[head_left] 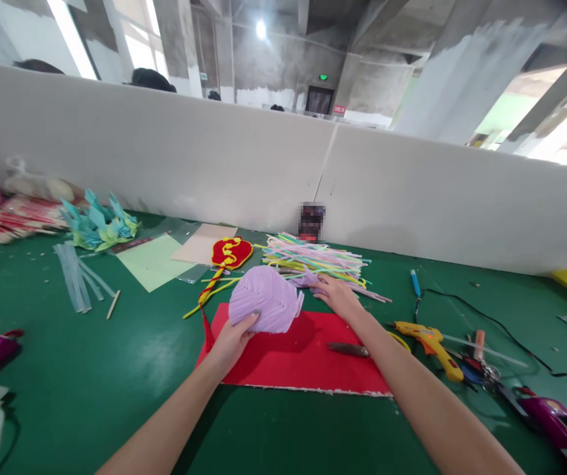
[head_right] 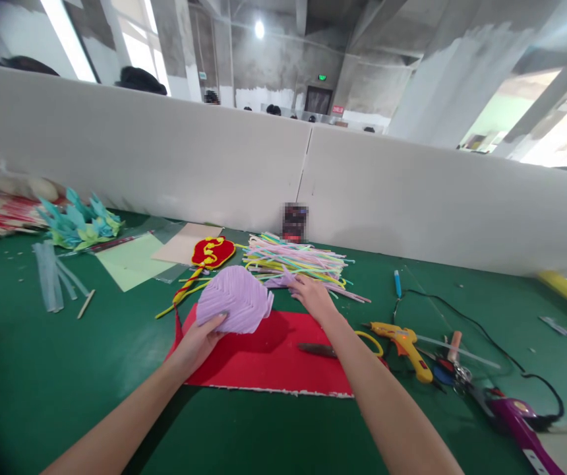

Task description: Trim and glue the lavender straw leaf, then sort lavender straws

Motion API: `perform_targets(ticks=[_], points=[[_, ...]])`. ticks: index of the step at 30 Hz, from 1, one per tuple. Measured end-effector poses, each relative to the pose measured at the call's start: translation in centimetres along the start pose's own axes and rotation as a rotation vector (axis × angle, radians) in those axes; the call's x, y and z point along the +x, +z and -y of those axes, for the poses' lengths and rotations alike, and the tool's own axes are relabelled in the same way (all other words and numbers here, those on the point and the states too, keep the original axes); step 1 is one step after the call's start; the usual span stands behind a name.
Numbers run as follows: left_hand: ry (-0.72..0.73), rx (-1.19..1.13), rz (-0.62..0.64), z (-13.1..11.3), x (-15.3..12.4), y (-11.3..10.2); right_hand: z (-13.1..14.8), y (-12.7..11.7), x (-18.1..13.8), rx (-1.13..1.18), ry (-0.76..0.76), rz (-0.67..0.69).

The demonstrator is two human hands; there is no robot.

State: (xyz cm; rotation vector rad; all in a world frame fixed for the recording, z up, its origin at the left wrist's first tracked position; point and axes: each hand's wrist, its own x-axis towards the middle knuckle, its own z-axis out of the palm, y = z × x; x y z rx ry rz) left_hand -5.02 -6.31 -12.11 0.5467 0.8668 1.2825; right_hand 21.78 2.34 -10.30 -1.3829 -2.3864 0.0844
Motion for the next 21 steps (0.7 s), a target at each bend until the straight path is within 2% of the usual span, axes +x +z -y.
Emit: perform_targets(ticks=[3, 6, 8, 10, 13, 17, 21], points=[[-0.021, 0.003, -0.01, -0.7, -0.9, 0.3, 1.2, -1.7, -2.1, -0.009, 0.086, -0.094], [-0.096, 0.049, 0.038, -1.7, -2.4, 0.8, 1.7, -3.3, -6.2, 0.023, 0.188, -0.216], [-0.144, 0.107, 0.093, -2.2, -3.2, 1.3, 1.7, -3.9, -9.4, 0.064, 0.191, -0.167], [-0.216, 0.186, 0.172, -2.5, -3.6, 1.9, 1.5, -4.0, -12.3, 0.086, 0.173, -0.047], [-0.318, 0.361, 0.263, -2.4, -3.1, 2.9, 1.4, -3.6, -15.0, 0.101, 0.159, 0.039], [-0.288, 0.559, 0.243, -1.7, -1.6, 3.4, 1.3, -3.3, -15.6, 0.08, 0.157, 0.014], [-0.284, 0.663, 0.24, -1.5, -0.7, 3.4, 1.3, -4.1, -15.4, 0.131, 0.06, 0.082]])
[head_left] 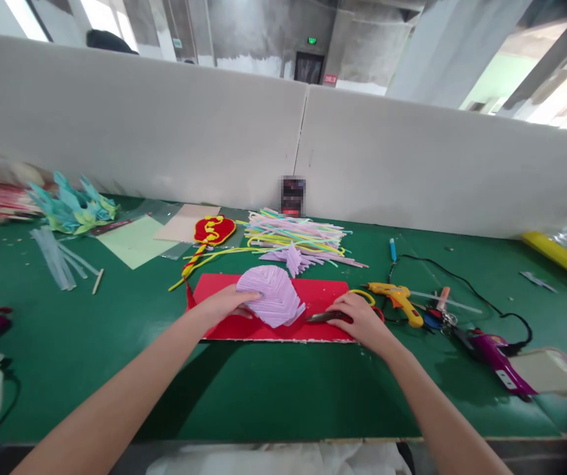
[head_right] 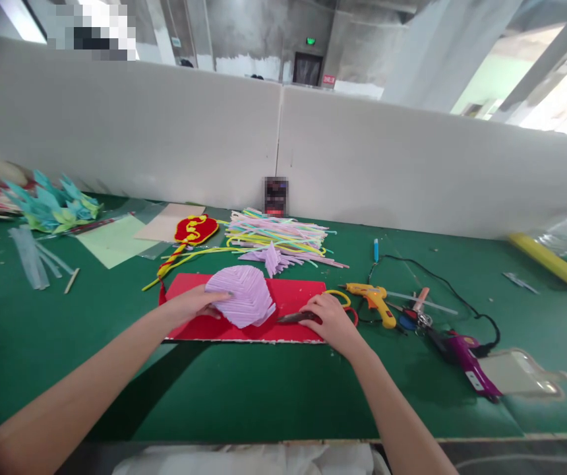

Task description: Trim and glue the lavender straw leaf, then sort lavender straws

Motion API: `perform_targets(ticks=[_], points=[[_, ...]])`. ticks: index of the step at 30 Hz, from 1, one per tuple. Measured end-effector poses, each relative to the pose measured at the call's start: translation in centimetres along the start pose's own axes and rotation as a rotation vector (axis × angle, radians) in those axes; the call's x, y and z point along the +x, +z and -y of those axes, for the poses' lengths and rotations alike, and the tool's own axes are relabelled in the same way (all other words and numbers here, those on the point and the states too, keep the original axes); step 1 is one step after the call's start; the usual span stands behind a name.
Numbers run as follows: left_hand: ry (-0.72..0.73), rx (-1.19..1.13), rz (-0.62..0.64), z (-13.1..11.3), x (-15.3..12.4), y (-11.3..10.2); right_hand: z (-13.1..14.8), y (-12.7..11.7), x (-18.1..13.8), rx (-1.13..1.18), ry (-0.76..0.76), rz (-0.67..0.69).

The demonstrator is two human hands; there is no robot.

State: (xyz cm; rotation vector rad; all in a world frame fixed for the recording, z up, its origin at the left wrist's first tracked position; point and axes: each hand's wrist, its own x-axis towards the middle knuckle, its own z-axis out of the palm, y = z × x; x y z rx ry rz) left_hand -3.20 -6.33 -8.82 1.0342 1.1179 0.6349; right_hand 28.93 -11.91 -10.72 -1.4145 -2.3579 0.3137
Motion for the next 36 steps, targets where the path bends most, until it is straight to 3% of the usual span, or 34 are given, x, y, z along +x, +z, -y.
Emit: perform_targets(ticks=[4, 17, 25, 36], points=[[0.024, 0.02, 0.004, -0.1, 0.2, -0.1, 0.7, -0.6, -1.3, 0.042, -0.064, 0.051], [-0.034, 0.085, -0.04, 0.8, 1.3, 0.2, 5.1, -1.6, -6.3, 0.049, -0.035, 0.058], [-0.034, 0.067, -0.036, 1.0, 1.4, -0.1, 7.0, 1.2, -5.8, -0.018, -0.012, 0.025], [-0.045, -0.016, -0.116, 1.2, 1.2, 0.2, 8.0, 1.7, -4.8, -0.327, -0.047, -0.162]])
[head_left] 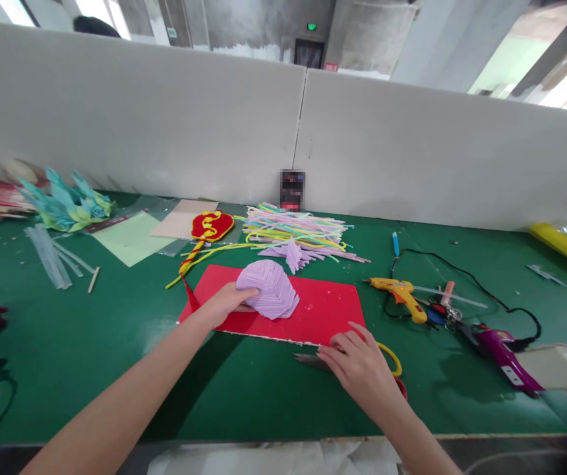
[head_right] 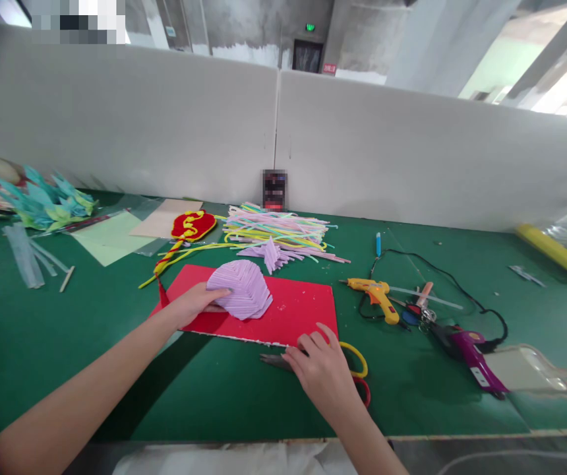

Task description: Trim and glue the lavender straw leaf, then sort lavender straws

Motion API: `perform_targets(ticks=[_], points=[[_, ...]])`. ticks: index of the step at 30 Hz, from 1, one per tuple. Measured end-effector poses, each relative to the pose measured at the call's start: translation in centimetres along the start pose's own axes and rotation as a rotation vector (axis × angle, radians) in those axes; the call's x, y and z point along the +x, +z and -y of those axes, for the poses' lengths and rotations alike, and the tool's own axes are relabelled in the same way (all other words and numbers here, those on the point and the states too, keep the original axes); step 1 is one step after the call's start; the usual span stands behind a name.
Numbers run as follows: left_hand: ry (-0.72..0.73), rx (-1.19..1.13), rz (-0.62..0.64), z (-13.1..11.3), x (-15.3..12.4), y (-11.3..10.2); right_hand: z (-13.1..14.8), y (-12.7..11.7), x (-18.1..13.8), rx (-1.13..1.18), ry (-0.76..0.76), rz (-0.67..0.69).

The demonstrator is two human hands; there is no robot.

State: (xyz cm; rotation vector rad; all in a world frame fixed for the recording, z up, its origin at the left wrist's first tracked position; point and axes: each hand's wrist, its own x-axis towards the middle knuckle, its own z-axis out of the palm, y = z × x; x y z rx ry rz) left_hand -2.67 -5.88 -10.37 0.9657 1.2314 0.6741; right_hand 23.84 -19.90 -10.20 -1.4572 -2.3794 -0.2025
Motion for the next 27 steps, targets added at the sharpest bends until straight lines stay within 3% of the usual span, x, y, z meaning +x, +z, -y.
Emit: perform_targets(ticks=[5, 12, 27], points=[[0.004, -0.04, -0.072, 0.2, -0.6, 0.4, -0.9, 0.8, -1.0, -0.029, 0.054, -0.083], [0.007, -0.065, -0.111, 0.1, -0.9, 0.7, -1.4, 0.9, -1.1, 0.011, 0.127, -0.018], [0.027, -0.063, -0.115, 0.4, -0.8, 0.6, -1.2, 1.0, -2.2, -0.061, 0.123, 0.016]])
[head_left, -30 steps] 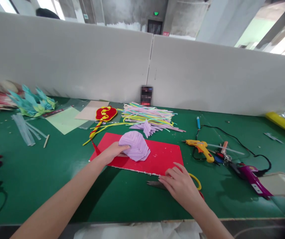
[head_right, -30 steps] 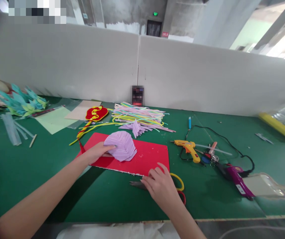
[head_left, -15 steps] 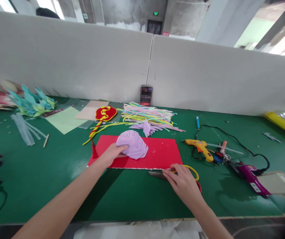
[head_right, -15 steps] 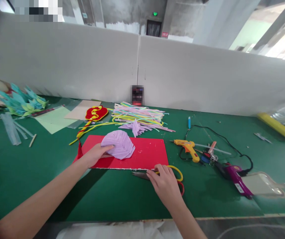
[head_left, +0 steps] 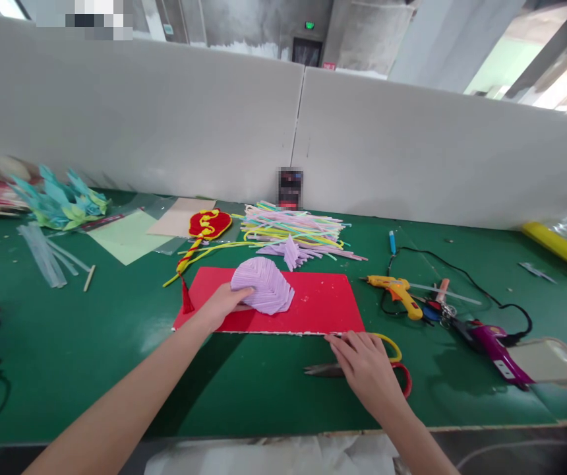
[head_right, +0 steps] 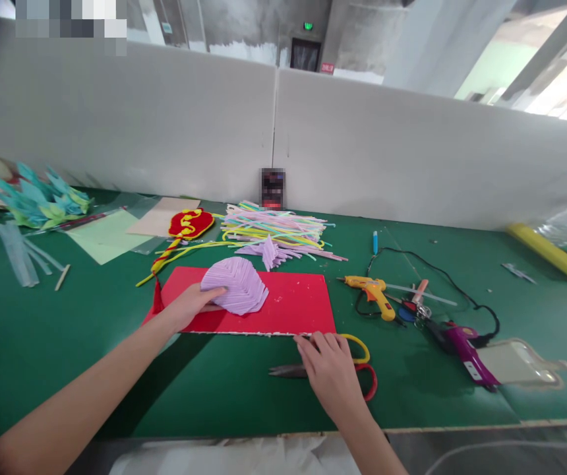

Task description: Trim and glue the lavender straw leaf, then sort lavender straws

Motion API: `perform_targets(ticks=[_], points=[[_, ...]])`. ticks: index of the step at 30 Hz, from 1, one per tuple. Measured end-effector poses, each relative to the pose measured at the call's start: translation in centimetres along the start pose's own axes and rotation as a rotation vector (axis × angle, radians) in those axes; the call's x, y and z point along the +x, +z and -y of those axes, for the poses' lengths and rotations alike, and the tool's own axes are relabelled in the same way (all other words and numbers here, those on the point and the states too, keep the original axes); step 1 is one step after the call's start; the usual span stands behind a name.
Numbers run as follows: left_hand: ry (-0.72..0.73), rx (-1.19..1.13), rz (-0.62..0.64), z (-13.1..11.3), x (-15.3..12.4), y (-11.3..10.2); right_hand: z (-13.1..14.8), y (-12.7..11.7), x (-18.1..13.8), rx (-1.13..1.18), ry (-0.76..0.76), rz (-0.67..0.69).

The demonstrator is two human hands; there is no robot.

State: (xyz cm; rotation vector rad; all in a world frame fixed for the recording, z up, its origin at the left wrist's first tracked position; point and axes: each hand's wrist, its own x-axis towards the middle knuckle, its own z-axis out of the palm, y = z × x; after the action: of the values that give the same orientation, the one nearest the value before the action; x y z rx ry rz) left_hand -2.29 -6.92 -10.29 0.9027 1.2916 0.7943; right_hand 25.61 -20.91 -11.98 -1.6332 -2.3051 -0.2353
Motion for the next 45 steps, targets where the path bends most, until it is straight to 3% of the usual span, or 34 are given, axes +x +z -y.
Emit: perform_targets(ticks=[6, 11, 15, 20, 22, 24, 26, 28, 30, 34, 36, 40, 45], points=[[0.023, -0.036, 0.033, -0.3, 0.3, 0.0, -0.2, 0.2, -0.2, -0.048, 0.049, 0.012], [0.019, -0.077, 0.127, -0.5, 0.8, -0.3, -0.3, 0.3, 0.6, 0.062, 0.085, -0.026], [0.009, -0.047, 0.139, -1.1, 0.7, -0.3, -1.1, 0.1, 2.9, 0.18, 0.094, -0.082], [0.04, 0.089, 0.133, -2.0, 0.9, 0.4, -2.5, 0.8, 7.0, 0.325, -0.005, 0.013], [0.1, 0.207, 0.068, -2.4, 1.2, 0.3, -2.7, 1.4, 8.2, 0.318, -0.035, 0.054], [0.187, 0.355, -0.088, -2.7, 1.2, 0.0, -2.4, 1.9, 8.9, 0.302, -0.063, 0.077], [0.331, 0.526, -0.28, -3.1, 0.8, -0.2, -2.0, 2.1, 9.2, 0.296, -0.089, 0.083], [0.582, 0.742, -0.42, -3.3, 0.2, 0.0, -1.6, 2.2, 9.5, 0.303, -0.111, 0.087], [0.768, 0.905, -0.332, -3.3, -0.3, 0.7, -1.2, 2.1, 9.8, 0.327, -0.135, 0.098], [0.961, 1.025, 0.196, -2.8, 0.6, 2.6, -0.8, 2.0, 10.7, 0.403, -0.174, 0.116], [1.026, 1.056, 0.349, -2.3, 1.8, 3.3, -0.7, 2.1, 11.0, 0.432, -0.198, 0.12], [1.008, 1.103, 0.379, -1.4, 3.8, 3.4, -0.4, 2.8, 11.1, 0.448, -0.238, 0.097], [0.97, 1.106, 0.432, -0.8, 3.9, 2.5, -0.3, 4.0, 11.1, 0.425, -0.211, 0.066]])
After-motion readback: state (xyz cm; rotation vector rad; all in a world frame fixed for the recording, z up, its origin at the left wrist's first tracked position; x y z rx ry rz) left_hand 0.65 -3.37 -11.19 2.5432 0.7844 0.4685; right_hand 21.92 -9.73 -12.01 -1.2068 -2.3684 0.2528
